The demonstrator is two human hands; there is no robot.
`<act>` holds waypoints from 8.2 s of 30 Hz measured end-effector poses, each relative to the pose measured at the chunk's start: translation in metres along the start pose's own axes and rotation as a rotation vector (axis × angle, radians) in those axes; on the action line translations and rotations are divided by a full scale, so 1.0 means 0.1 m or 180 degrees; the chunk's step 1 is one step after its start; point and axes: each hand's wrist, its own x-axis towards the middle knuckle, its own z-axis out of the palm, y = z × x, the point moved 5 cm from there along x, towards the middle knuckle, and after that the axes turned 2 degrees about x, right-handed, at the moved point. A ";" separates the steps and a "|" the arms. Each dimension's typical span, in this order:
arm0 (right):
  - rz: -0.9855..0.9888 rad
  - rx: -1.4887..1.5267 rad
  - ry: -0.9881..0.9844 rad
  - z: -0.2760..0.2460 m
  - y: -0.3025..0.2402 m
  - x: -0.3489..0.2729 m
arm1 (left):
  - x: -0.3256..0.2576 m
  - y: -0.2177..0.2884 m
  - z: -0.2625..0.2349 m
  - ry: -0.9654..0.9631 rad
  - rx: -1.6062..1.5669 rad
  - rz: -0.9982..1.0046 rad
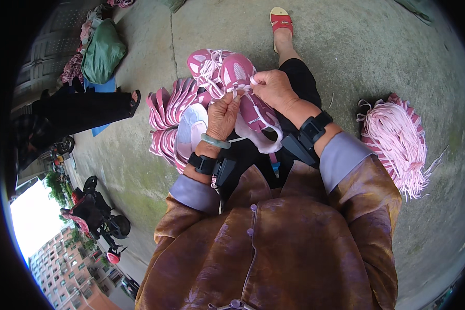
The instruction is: The recorder is lacing several pairs of pink athletic shoes while sitting on the floor in a manufacturing setting.
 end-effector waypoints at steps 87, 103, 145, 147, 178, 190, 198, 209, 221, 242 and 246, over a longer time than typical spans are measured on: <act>0.0323 -0.0804 -0.0886 0.49 -0.11 -0.34 | -0.16 -0.04 -0.17 0.1448 -0.0086 -0.0061; 0.0393 -0.0562 -0.0877 0.50 -0.12 -0.36 | -0.02 -0.53 -0.05 0.0880 -0.1288 -0.1103; 0.0571 -0.0439 -0.1311 0.47 -0.02 -0.10 | 0.07 -0.34 0.00 0.0042 -0.1612 -0.1311; -0.0776 -0.1852 -0.0847 0.47 -0.22 -0.11 | 0.06 -0.32 0.00 0.0173 -0.1509 -0.1285; -0.1735 -0.2728 -0.0207 -0.36 -0.33 -0.55 | -0.26 -0.23 -0.65 0.1878 -0.2022 -0.1141; -0.1283 -0.1997 -0.0371 -0.23 -0.24 -0.60 | -0.22 0.18 -0.67 0.0215 -0.2240 -0.0584; -0.1035 -0.1904 -0.0232 -0.21 -0.17 -0.59 | -0.15 0.40 -0.68 0.0012 -0.0448 0.0239; -0.1097 -0.1697 -0.0464 -0.21 -0.22 -0.64 | 0.06 -0.35 -0.63 0.2199 -0.1140 -0.0425; 0.0708 -0.0312 -0.0264 -1.50 0.01 -1.17 | -0.12 -0.43 -0.22 0.1706 -0.0536 -0.0565; -0.0659 -0.2687 -0.0789 0.03 -0.56 -0.53 | -0.35 0.11 -0.03 0.0390 0.1147 0.0139; -0.0522 -0.2559 -0.0740 0.16 -0.27 -0.40 | -0.33 0.11 -0.01 0.0368 0.1247 0.0184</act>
